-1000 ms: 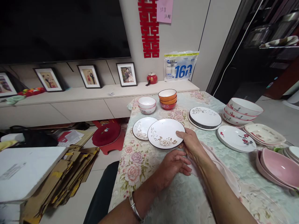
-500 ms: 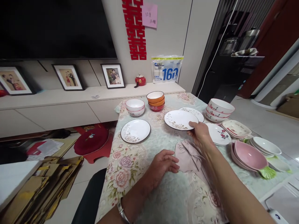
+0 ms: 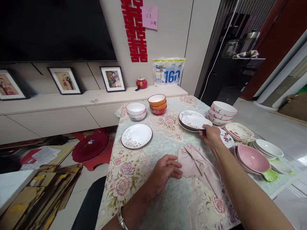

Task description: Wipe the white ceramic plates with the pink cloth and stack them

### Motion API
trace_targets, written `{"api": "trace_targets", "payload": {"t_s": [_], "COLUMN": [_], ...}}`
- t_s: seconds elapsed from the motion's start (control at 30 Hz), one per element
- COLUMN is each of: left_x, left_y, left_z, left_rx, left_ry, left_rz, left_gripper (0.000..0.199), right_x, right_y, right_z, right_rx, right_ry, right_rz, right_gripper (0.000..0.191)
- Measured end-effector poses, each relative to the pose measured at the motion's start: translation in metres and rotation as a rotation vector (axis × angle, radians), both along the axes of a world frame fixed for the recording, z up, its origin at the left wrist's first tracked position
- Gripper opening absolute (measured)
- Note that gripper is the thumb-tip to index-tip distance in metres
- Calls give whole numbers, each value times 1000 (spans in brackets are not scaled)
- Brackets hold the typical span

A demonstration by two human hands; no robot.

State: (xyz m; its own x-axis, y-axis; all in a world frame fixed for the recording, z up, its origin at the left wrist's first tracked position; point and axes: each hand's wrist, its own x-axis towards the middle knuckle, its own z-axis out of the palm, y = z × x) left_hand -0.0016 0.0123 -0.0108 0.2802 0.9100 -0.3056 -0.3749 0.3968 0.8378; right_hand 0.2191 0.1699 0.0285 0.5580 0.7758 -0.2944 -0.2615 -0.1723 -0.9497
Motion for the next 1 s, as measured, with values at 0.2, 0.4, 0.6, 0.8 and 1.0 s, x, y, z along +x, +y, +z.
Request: {"api": "trace_targets", "payload": {"t_s": [0.2,0.4,0.6,0.8,1.0], "left_x": [0,-1,-1,-1,-1], "left_y": [1,1,0,-1,-1], "left_z": [2,4,3,4,4], "left_rx": [-3,-8,0,6,7], "left_ry": [12,9,0,11,16], "left_rz": [-19,-18,-13,-9,-20], "left_gripper": [37,37,35,34,34], "right_x": [-4,-11,-16,-19,-23], "right_y": [5,1,-8,-15,-10], "right_z": [-2,-1,5,5,-1], "right_rx": [21,29,16,28,67], "right_ry": [-13,3,89,143,123], "right_rz": [-2,30,122,152,147], "right_gripper": [20,17,10,19,27]}}
